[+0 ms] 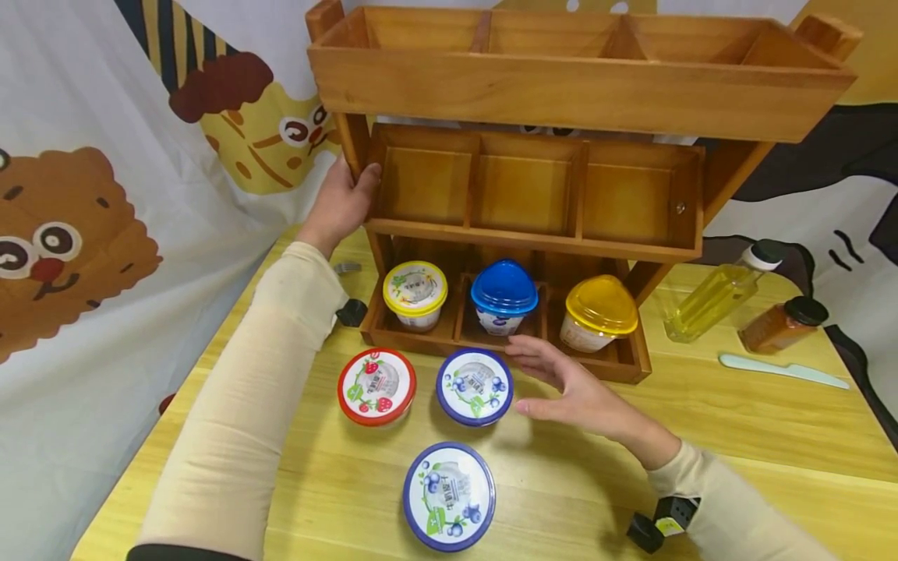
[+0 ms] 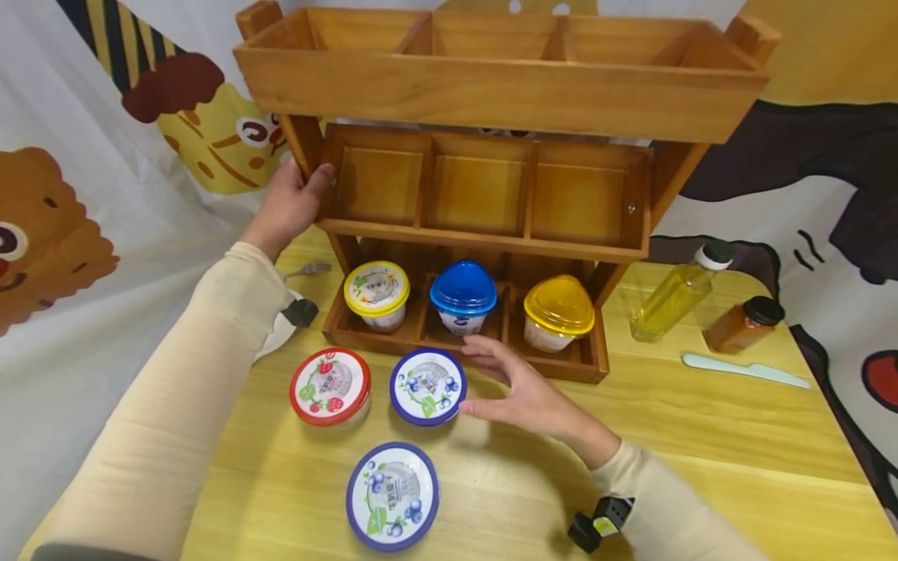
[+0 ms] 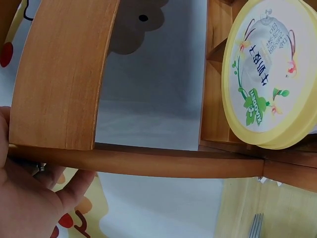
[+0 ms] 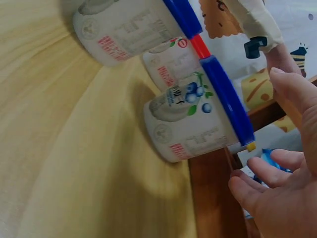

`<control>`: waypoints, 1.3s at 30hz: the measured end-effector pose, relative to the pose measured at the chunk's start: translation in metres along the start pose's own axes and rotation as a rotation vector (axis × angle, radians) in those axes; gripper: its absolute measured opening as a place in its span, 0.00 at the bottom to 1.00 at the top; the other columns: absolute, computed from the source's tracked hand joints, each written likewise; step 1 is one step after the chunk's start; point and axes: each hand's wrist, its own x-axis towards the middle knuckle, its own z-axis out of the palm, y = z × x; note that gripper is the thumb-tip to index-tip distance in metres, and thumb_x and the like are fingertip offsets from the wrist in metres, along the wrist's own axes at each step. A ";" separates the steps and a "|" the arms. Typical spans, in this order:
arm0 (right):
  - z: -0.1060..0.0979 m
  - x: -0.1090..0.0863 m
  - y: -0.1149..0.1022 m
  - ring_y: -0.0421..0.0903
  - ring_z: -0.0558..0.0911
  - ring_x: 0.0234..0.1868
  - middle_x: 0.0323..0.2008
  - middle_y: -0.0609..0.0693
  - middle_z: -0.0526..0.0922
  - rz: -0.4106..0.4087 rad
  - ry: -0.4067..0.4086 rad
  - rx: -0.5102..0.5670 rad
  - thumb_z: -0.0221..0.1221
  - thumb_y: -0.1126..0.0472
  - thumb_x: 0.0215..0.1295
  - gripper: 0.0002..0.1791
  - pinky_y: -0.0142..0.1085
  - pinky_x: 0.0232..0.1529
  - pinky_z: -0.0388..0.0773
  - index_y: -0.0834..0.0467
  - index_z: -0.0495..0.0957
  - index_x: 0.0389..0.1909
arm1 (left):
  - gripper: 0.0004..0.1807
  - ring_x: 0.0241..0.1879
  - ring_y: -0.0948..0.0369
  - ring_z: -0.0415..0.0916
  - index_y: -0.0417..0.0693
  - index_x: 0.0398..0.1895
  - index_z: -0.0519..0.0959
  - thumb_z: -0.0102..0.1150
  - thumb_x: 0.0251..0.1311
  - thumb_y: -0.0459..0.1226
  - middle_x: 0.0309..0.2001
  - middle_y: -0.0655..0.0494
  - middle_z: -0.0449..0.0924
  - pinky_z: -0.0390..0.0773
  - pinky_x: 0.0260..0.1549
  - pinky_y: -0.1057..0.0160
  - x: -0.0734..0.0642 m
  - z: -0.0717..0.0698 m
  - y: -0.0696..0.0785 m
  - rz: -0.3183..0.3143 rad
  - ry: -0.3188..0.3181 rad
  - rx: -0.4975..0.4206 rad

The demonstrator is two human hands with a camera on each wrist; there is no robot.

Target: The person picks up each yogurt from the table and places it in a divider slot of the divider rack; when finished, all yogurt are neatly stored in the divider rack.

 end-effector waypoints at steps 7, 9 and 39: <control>0.009 0.002 0.016 0.63 0.66 0.69 0.71 0.61 0.64 0.000 0.007 0.029 0.68 0.62 0.61 0.45 0.61 0.67 0.62 0.61 0.54 0.74 | 0.25 0.56 0.55 0.71 0.43 0.68 0.62 0.39 0.76 0.47 0.59 0.42 0.71 0.68 0.62 0.57 0.000 0.000 -0.001 -0.001 0.003 -0.004; 0.011 0.003 0.019 0.63 0.66 0.69 0.71 0.60 0.63 0.008 0.009 0.027 0.68 0.60 0.60 0.46 0.62 0.67 0.62 0.60 0.54 0.74 | 0.25 0.56 0.55 0.71 0.42 0.68 0.62 0.39 0.76 0.47 0.59 0.42 0.71 0.68 0.62 0.57 0.000 0.000 -0.001 0.003 0.005 -0.007; 0.037 0.019 0.023 0.56 0.65 0.69 0.71 0.53 0.61 0.005 -0.034 0.058 0.73 0.55 0.55 0.55 0.58 0.68 0.60 0.53 0.48 0.77 | 0.25 0.58 0.54 0.71 0.44 0.68 0.61 0.39 0.76 0.48 0.60 0.43 0.71 0.68 0.63 0.56 0.000 0.000 0.000 -0.020 -0.006 -0.017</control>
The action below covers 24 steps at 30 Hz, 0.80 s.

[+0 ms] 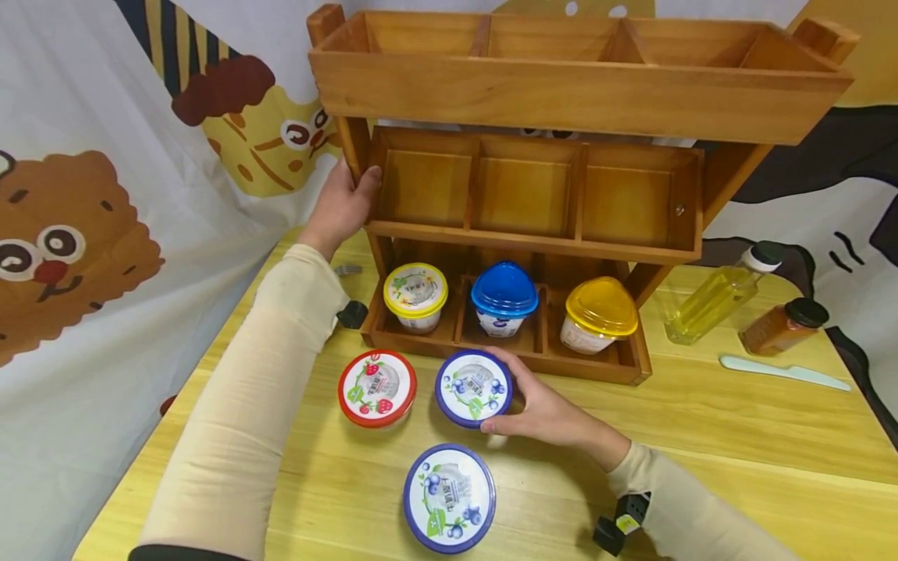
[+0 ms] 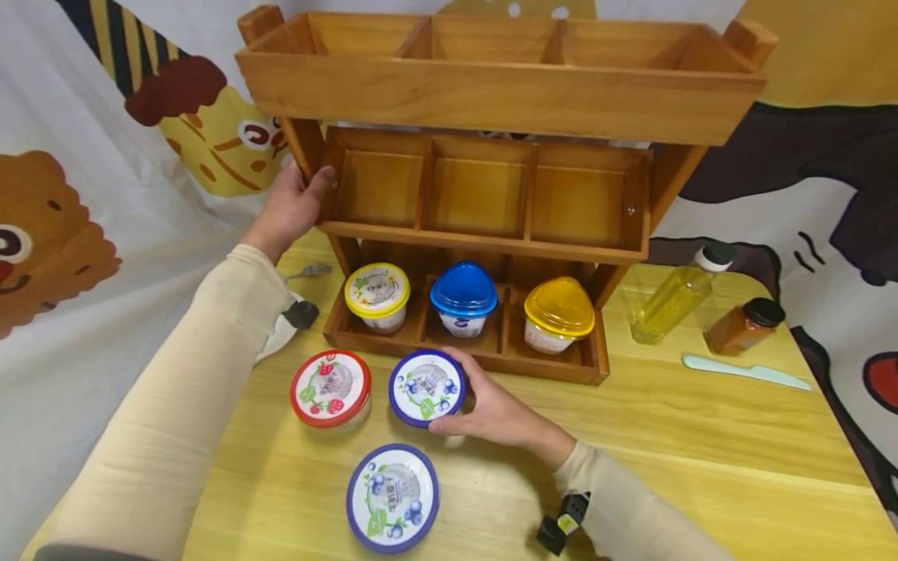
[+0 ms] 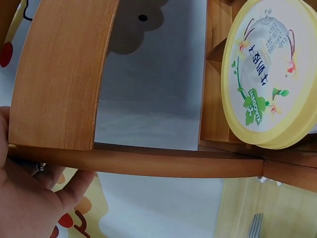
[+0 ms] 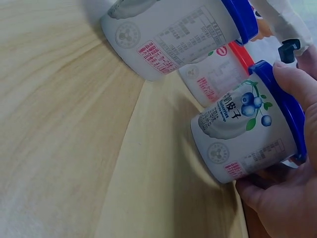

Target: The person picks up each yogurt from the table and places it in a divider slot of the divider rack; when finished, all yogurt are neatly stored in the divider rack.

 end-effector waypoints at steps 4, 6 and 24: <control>0.001 0.002 0.002 0.55 0.67 0.68 0.71 0.52 0.63 -0.015 0.005 -0.006 0.73 0.55 0.55 0.54 0.57 0.67 0.61 0.53 0.49 0.76 | 0.25 0.58 0.54 0.72 0.44 0.68 0.61 0.38 0.76 0.48 0.60 0.42 0.70 0.69 0.63 0.56 0.000 0.000 0.000 0.001 0.000 -0.001; 0.001 0.002 0.003 0.54 0.67 0.68 0.71 0.51 0.63 -0.019 0.012 -0.013 0.73 0.55 0.54 0.54 0.57 0.67 0.61 0.53 0.50 0.76 | 0.26 0.58 0.54 0.72 0.44 0.69 0.61 0.38 0.76 0.48 0.61 0.42 0.70 0.68 0.63 0.56 0.000 0.000 0.000 0.001 -0.001 0.003; -0.014 -0.014 -0.026 0.49 0.72 0.62 0.66 0.57 0.67 -0.123 0.133 0.057 0.73 0.62 0.53 0.52 0.30 0.62 0.70 0.53 0.52 0.75 | 0.26 0.58 0.54 0.71 0.44 0.69 0.60 0.38 0.76 0.48 0.61 0.43 0.70 0.68 0.63 0.56 -0.002 0.000 0.001 0.000 -0.005 0.004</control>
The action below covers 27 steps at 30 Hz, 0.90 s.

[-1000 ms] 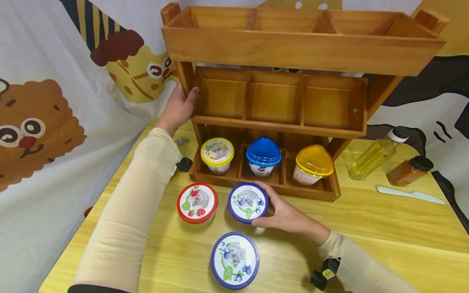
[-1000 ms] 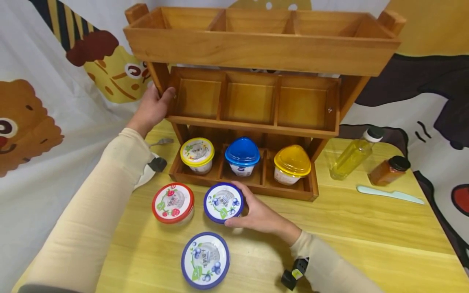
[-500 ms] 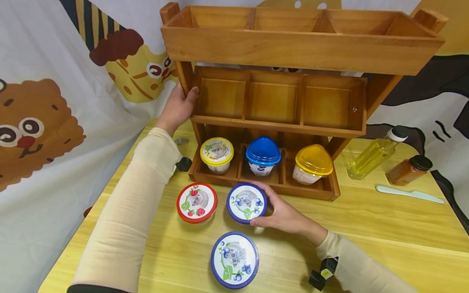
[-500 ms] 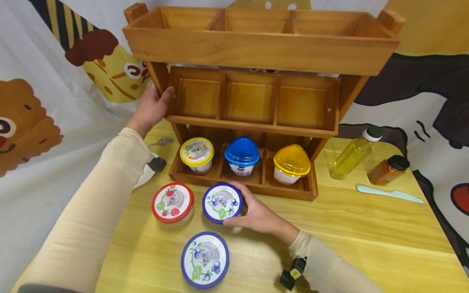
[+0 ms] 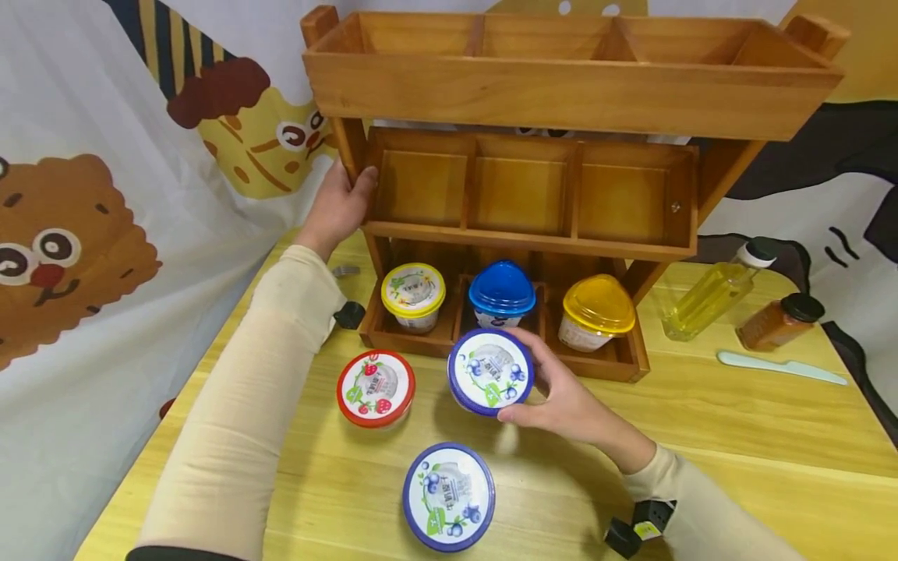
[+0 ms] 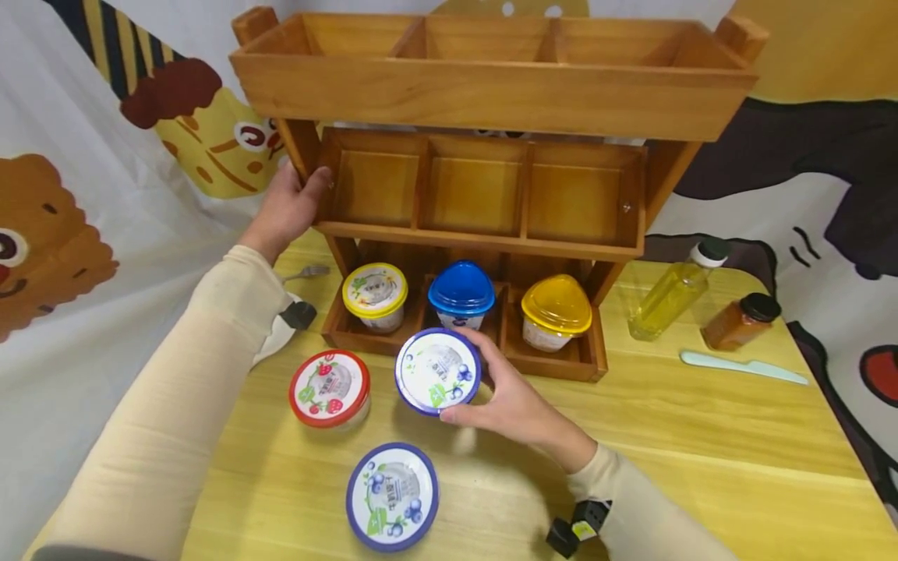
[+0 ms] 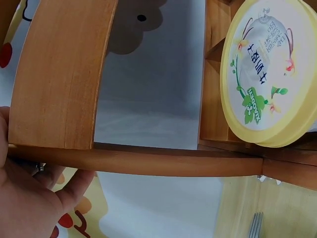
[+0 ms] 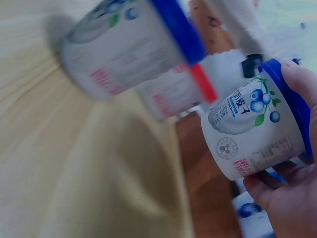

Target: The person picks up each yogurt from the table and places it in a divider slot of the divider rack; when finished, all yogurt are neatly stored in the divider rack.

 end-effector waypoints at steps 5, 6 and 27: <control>-0.011 -0.002 -0.025 0.44 0.74 0.61 0.65 0.55 0.67 -0.065 0.032 0.004 0.72 0.68 0.52 0.53 0.30 0.62 0.72 0.52 0.52 0.75 | 0.26 0.59 0.54 0.71 0.44 0.70 0.59 0.37 0.76 0.49 0.62 0.43 0.69 0.68 0.64 0.56 0.000 -0.002 0.001 -0.003 -0.003 0.009; -0.014 -0.003 -0.030 0.45 0.74 0.61 0.65 0.55 0.67 -0.073 0.039 0.002 0.73 0.69 0.51 0.54 0.31 0.61 0.72 0.52 0.52 0.75 | 0.26 0.59 0.54 0.71 0.44 0.70 0.59 0.37 0.76 0.49 0.62 0.43 0.69 0.68 0.64 0.55 0.000 -0.002 0.002 -0.001 -0.002 0.010; -0.075 0.009 -0.102 0.53 0.65 0.65 0.68 0.60 0.59 -0.424 0.364 0.237 0.64 0.81 0.51 0.49 0.33 0.58 0.77 0.59 0.54 0.73 | 0.26 0.58 0.52 0.71 0.42 0.69 0.60 0.38 0.77 0.48 0.61 0.41 0.69 0.68 0.64 0.54 -0.001 0.000 0.001 0.016 -0.001 0.020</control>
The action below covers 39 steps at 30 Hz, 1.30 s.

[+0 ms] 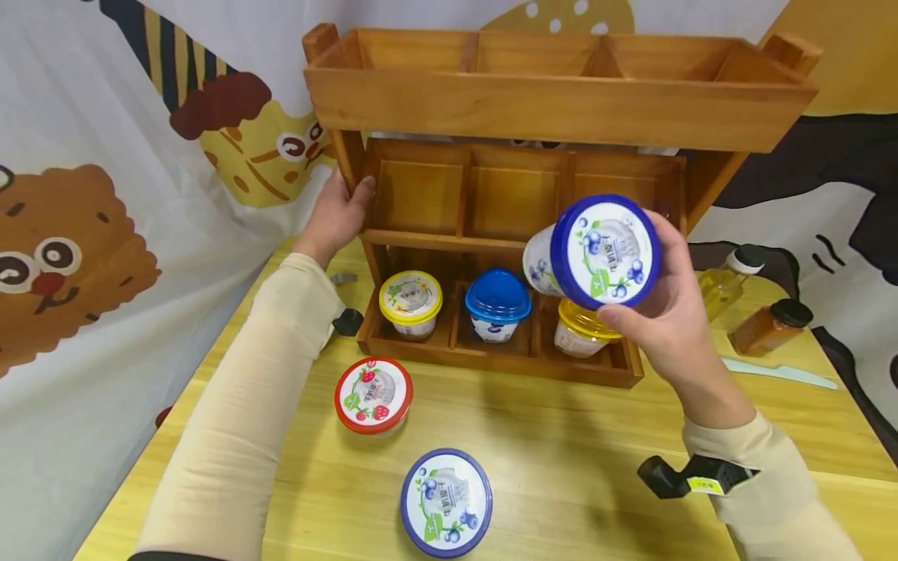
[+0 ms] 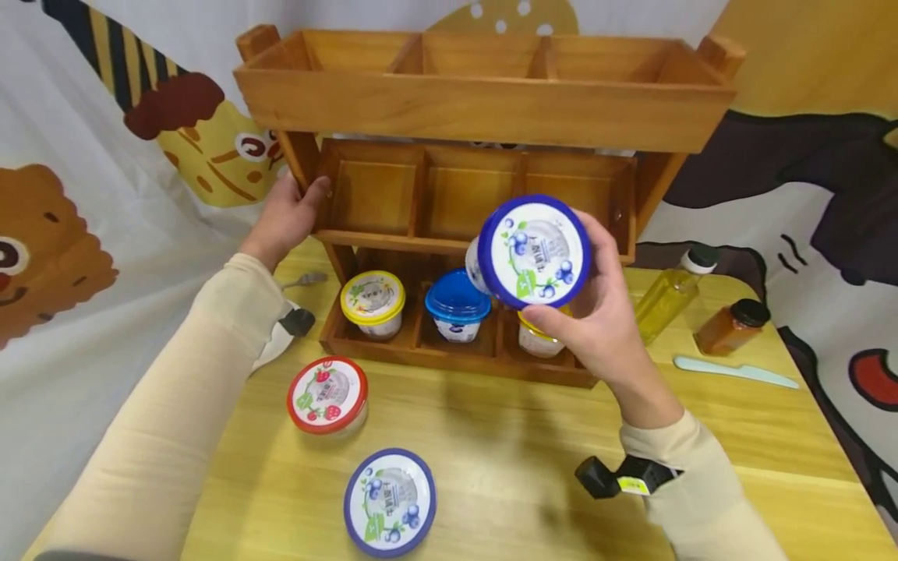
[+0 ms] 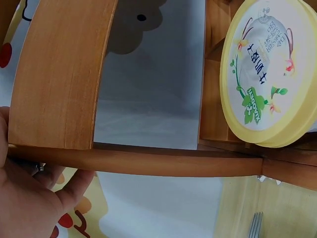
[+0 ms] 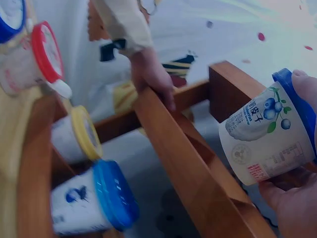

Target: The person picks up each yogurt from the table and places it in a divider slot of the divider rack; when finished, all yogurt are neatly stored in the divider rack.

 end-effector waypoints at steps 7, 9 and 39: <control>-0.018 0.011 -0.004 0.56 0.63 0.68 0.70 0.60 0.56 -0.041 0.104 0.045 0.59 0.83 0.55 0.45 0.37 0.58 0.77 0.59 0.53 0.73 | 0.26 0.59 0.52 0.70 0.41 0.69 0.59 0.39 0.76 0.47 0.61 0.40 0.70 0.67 0.65 0.54 0.001 0.002 -0.004 0.013 0.000 0.001; -0.021 0.014 -0.002 0.56 0.65 0.67 0.70 0.59 0.56 -0.042 0.125 0.057 0.58 0.84 0.55 0.45 0.38 0.57 0.77 0.59 0.53 0.73 | 0.26 0.59 0.52 0.70 0.41 0.69 0.60 0.39 0.76 0.47 0.61 0.40 0.70 0.67 0.65 0.54 0.001 0.002 -0.005 0.016 0.002 -0.001; -0.047 0.052 0.019 0.45 0.67 0.66 0.69 0.51 0.58 0.208 0.255 -0.725 0.72 0.61 0.54 0.54 0.24 0.62 0.70 0.47 0.46 0.75 | 0.25 0.55 0.51 0.73 0.41 0.67 0.62 0.39 0.76 0.47 0.57 0.40 0.71 0.70 0.61 0.53 0.001 0.002 -0.005 0.031 0.008 -0.021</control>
